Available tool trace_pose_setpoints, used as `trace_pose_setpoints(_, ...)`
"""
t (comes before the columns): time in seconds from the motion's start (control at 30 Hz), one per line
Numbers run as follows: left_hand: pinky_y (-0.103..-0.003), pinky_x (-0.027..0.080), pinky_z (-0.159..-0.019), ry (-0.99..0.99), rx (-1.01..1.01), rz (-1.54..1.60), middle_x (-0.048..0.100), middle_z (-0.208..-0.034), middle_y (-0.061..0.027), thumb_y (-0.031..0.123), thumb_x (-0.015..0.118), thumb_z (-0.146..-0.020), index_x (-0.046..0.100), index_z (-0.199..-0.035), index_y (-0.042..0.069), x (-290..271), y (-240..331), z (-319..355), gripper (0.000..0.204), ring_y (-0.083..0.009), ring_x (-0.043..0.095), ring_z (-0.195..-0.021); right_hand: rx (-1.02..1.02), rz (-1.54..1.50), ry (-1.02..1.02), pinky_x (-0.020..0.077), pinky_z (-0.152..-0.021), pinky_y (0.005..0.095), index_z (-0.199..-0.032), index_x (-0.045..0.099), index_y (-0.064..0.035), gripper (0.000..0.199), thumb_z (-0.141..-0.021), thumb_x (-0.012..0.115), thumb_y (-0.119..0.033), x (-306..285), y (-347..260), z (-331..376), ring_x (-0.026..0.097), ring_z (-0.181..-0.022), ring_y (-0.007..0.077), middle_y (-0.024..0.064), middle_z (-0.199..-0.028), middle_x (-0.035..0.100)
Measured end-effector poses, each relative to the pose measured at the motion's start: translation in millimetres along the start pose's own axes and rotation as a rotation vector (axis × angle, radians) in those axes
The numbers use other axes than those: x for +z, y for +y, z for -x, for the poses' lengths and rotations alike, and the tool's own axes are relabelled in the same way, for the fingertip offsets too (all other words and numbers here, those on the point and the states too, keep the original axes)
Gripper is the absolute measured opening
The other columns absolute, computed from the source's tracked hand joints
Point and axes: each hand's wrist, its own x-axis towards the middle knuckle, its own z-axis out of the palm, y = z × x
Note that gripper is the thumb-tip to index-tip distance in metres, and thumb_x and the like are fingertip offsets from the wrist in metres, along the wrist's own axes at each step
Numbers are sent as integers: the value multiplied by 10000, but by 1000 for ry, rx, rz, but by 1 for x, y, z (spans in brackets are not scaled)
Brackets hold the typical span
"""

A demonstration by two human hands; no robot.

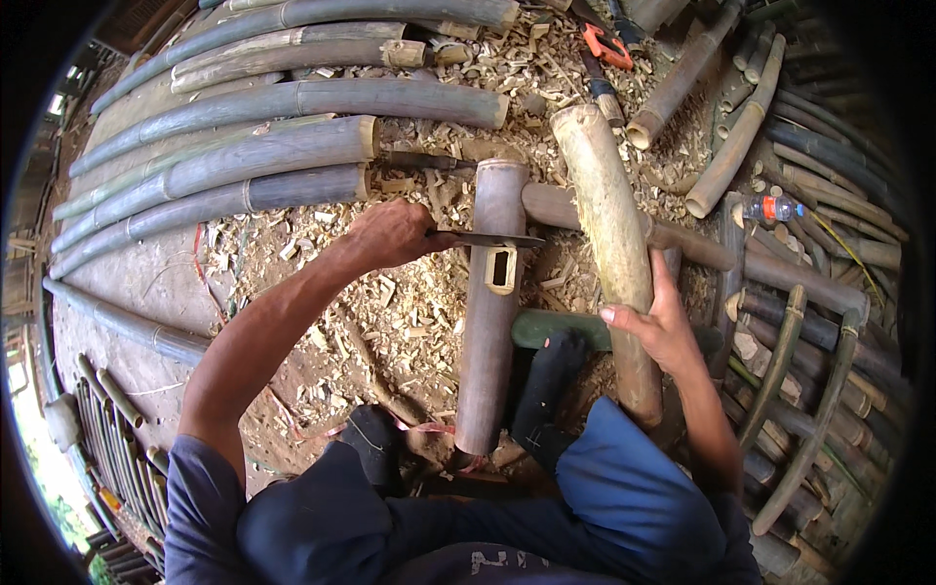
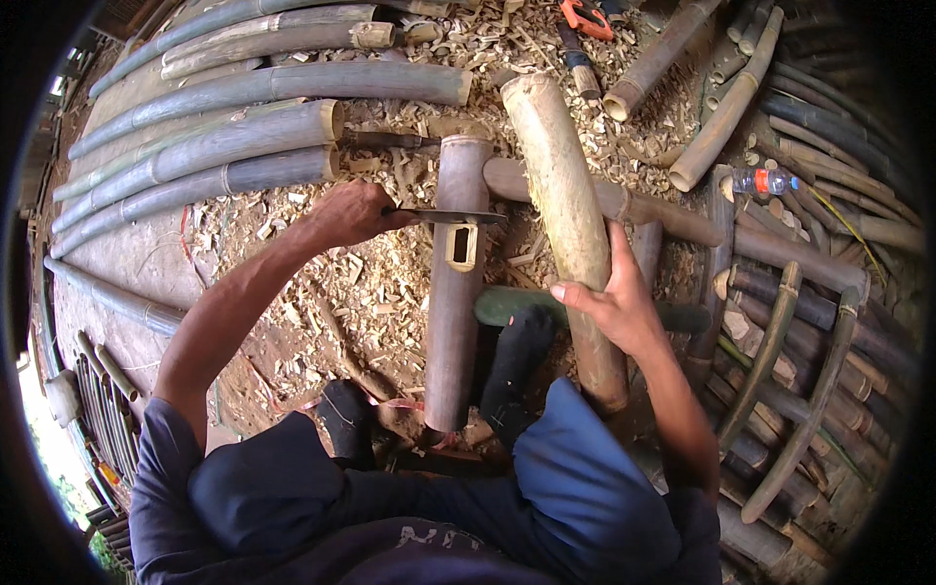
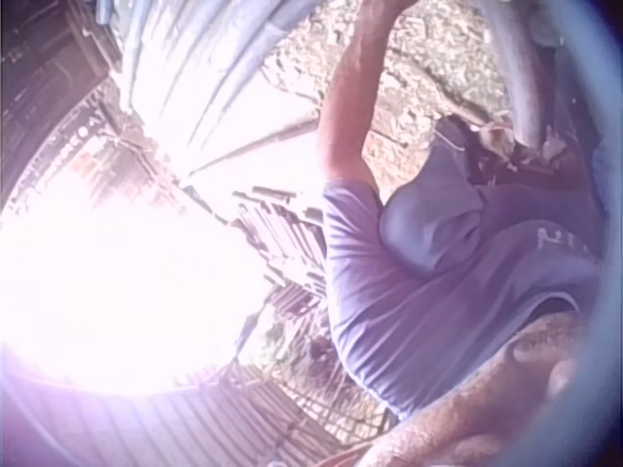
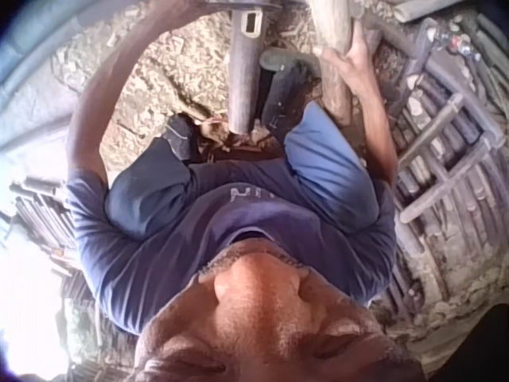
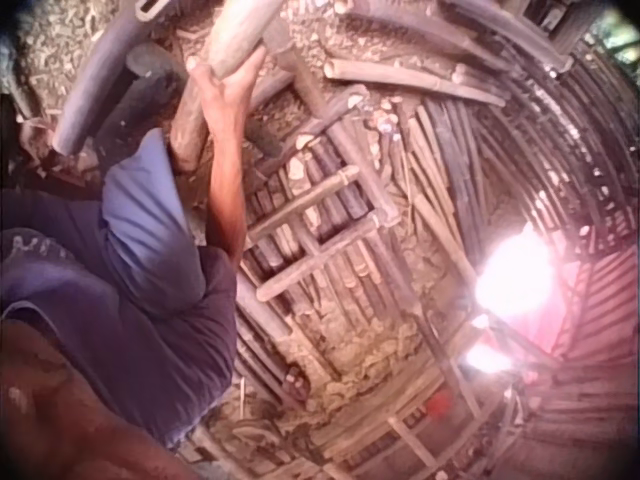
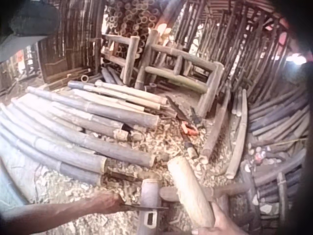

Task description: The person uses a mallet and a chisel-like tool to carve out and shape a hole in a section of bamboo, eventually inserting another bamboo pole into the hole to create a joint.

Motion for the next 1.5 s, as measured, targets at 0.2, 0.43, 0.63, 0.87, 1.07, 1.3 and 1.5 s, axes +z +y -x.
trace_pose_setpoints(0.2, -396, 445, -432, 0, -4, -92, 551, -488, -28, 648, 655, -948, 781, -767, 72, 0, 3, -3, 616, -175, 515, -414, 18, 538, -6, 505, -1057, 449, -1529, 283, 72, 983, -782, 857, -206, -5, 18, 37, 607, -1256, 341, 279, -1342, 582)
trace_pose_setpoints(0.43, -431, 500, -514, -120, -86, 39, 638, -583, -118, 617, 696, -942, 792, -838, 16, -11, 4, -6, 617, -246, 594, -486, -85, 513, 42, 510, -1018, 451, -1478, 386, 44, 910, -772, 852, -292, -24, -11, 41, 646, -1203, 392, 300, -1285, 615)
trace_pose_setpoints(0.63, -383, 456, -456, -147, -47, -26, 576, -560, -64, 684, 632, -936, 727, -728, 48, -8, 3, -17, 676, -185, 527, -462, 28, 699, -134, 518, -1004, 447, -1474, 393, 53, 898, -774, 847, -278, -45, 35, 48, 617, -1189, 323, 242, -1280, 599)
trace_pose_setpoints(0.87, -417, 471, -477, -177, -49, -11, 553, -524, -52, 716, 611, -941, 709, -677, 52, -7, -11, -12, 721, -190, 526, -449, -164, 410, 337, 494, -1030, 404, -1542, 314, 75, 961, -808, 845, -249, -40, 8, 45, 597, -1174, 289, 230, -1289, 585)
trace_pose_setpoints(1.07, -470, 541, -640, -375, -44, 122, 661, -597, -94, 727, 607, -945, 749, -699, 44, -18, -5, -35, 740, -234, 642, -554, 21, 769, -232, 506, -1080, 450, -1528, 309, 101, 1045, -757, 880, -310, -64, 66, 36, 553, -1311, 364, 260, -1359, 546)
trace_pose_setpoints(1.3, -430, 561, -643, -389, -38, 128, 697, -620, -54, 752, 584, -934, 750, -666, 67, -9, -18, -30, 754, -198, 638, -523, -174, 165, 316, 445, -1092, 452, -1586, 201, 91, 1035, -818, 808, -244, -26, 36, 54, 552, -1236, 329, 253, -1356, 513)
trace_pose_setpoints(1.5, -368, 497, -514, -567, -201, 226, 687, -628, -42, 673, 666, -945, 758, -732, 77, -19, -14, -44, 639, -153, 614, -499, 76, 498, -95, 499, -1003, 434, -1410, 421, 60, 852, -750, 867, -242, -39, 61, 59, 618, -1147, 329, 236, -1223, 604)
